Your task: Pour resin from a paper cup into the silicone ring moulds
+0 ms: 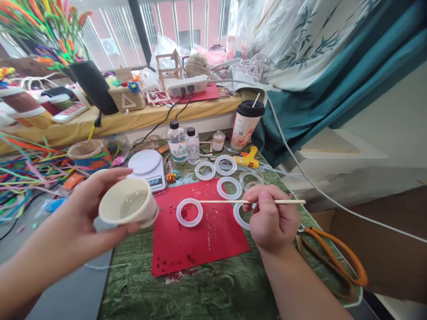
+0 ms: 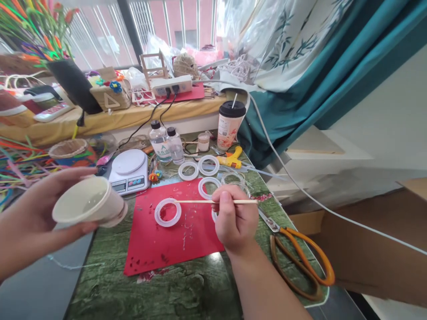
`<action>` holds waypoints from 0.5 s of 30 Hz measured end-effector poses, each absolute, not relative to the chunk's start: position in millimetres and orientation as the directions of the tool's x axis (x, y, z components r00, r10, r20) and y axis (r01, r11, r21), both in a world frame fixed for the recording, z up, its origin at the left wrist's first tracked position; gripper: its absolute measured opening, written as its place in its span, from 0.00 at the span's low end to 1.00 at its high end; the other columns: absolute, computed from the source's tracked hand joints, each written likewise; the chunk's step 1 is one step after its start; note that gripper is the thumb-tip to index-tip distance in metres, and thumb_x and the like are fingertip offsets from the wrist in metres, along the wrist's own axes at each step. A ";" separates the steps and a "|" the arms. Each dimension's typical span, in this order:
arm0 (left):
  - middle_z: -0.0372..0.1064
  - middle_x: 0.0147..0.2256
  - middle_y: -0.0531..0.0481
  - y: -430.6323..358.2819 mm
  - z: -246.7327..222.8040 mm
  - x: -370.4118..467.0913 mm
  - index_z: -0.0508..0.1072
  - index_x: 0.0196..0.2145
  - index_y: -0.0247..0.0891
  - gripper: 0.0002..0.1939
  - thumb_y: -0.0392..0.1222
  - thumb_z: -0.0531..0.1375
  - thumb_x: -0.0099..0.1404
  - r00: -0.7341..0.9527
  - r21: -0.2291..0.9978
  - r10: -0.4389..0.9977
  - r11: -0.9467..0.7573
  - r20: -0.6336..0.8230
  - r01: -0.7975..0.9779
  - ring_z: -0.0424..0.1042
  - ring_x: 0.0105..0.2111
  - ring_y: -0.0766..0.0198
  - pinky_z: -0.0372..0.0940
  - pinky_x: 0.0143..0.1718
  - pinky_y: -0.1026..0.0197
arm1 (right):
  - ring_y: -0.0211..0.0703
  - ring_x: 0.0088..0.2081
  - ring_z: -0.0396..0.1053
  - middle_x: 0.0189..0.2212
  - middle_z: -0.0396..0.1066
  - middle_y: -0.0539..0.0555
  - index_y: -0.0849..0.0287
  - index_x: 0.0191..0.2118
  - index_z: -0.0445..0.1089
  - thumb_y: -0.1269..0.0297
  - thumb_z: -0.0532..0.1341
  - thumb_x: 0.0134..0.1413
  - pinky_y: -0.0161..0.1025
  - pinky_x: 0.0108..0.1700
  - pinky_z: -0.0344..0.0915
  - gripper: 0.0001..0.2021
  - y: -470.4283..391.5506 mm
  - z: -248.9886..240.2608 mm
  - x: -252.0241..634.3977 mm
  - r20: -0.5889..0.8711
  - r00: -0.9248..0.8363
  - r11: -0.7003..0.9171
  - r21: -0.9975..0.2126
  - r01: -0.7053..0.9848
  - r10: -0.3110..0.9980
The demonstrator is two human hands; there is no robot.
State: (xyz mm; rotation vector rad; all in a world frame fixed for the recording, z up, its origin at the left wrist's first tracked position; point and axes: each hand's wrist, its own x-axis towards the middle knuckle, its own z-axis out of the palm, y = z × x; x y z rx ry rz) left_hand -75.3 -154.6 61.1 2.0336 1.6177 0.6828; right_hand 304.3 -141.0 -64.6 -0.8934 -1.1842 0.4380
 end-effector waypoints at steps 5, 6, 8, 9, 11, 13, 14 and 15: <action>0.85 0.68 0.52 -230.7 -6.1 -100.6 0.56 0.82 0.80 0.50 0.66 0.72 0.69 0.032 0.536 0.992 -0.094 0.123 0.839 0.89 0.63 0.31 0.89 0.59 0.33 | 0.42 0.24 0.70 0.26 0.75 0.49 0.54 0.35 0.80 0.58 0.63 0.83 0.39 0.26 0.66 0.19 -137.5 -63.4 300.5 0.608 0.354 0.601 -0.786 0.143 0.711; 0.86 0.67 0.52 -240.2 -21.1 -101.5 0.55 0.83 0.82 0.50 0.68 0.71 0.70 -0.035 0.530 0.989 -0.045 0.140 0.847 0.89 0.62 0.29 0.88 0.61 0.30 | 0.42 0.24 0.70 0.26 0.74 0.49 0.54 0.35 0.80 0.58 0.63 0.84 0.39 0.26 0.66 0.19 -136.4 -63.9 299.3 0.606 0.358 0.601 -0.787 0.140 0.710; 0.87 0.64 0.55 -253.3 -46.9 -101.4 0.52 0.82 0.89 0.53 0.73 0.71 0.67 -0.092 0.519 0.981 -0.009 0.170 0.855 0.88 0.63 0.24 0.86 0.62 0.24 | 0.42 0.24 0.71 0.26 0.75 0.49 0.54 0.36 0.79 0.58 0.61 0.85 0.38 0.26 0.68 0.20 -134.5 -65.6 296.8 0.601 0.363 0.599 -0.790 0.132 0.712; 0.87 0.64 0.55 -257.3 -57.2 -101.0 0.50 0.83 0.89 0.54 0.73 0.70 0.66 -0.110 0.529 0.978 0.000 0.177 0.849 0.88 0.64 0.23 0.86 0.62 0.22 | 0.42 0.24 0.71 0.27 0.75 0.49 0.54 0.36 0.79 0.58 0.61 0.85 0.38 0.26 0.68 0.20 -133.8 -66.8 295.8 0.599 0.359 0.598 -0.791 0.129 0.715; 0.85 0.64 0.51 -261.1 -72.1 -99.8 0.49 0.84 0.86 0.54 0.72 0.69 0.68 -0.173 0.553 0.966 0.039 0.192 0.832 0.87 0.65 0.23 0.85 0.64 0.19 | 0.42 0.24 0.72 0.28 0.77 0.49 0.54 0.36 0.80 0.57 0.62 0.85 0.38 0.27 0.70 0.19 -133.3 -69.3 294.3 0.595 0.341 0.592 -0.796 0.126 0.728; 0.84 0.65 0.49 -260.0 -81.1 -99.2 0.50 0.84 0.84 0.52 0.70 0.69 0.71 -0.213 0.566 0.956 0.065 0.200 0.822 0.86 0.67 0.24 0.82 0.67 0.18 | 0.42 0.25 0.72 0.28 0.77 0.49 0.54 0.36 0.81 0.56 0.63 0.84 0.39 0.28 0.70 0.19 -133.4 -71.2 293.7 0.590 0.327 0.586 -0.801 0.123 0.738; 0.83 0.65 0.48 -258.3 -84.0 -99.5 0.51 0.84 0.82 0.50 0.69 0.68 0.73 -0.219 0.574 0.954 0.064 0.205 0.816 0.85 0.67 0.24 0.82 0.68 0.18 | 0.42 0.25 0.72 0.28 0.77 0.49 0.54 0.36 0.81 0.56 0.63 0.84 0.39 0.28 0.70 0.19 -133.5 -71.8 293.7 0.587 0.328 0.584 -0.803 0.119 0.740; 0.83 0.66 0.46 -256.4 -86.3 -100.6 0.51 0.85 0.80 0.49 0.68 0.68 0.74 -0.224 0.587 0.951 0.058 0.214 0.808 0.86 0.67 0.25 0.82 0.68 0.18 | 0.42 0.25 0.72 0.28 0.77 0.49 0.54 0.36 0.81 0.56 0.63 0.84 0.39 0.28 0.70 0.19 -133.5 -71.9 293.8 0.582 0.334 0.582 -0.805 0.113 0.741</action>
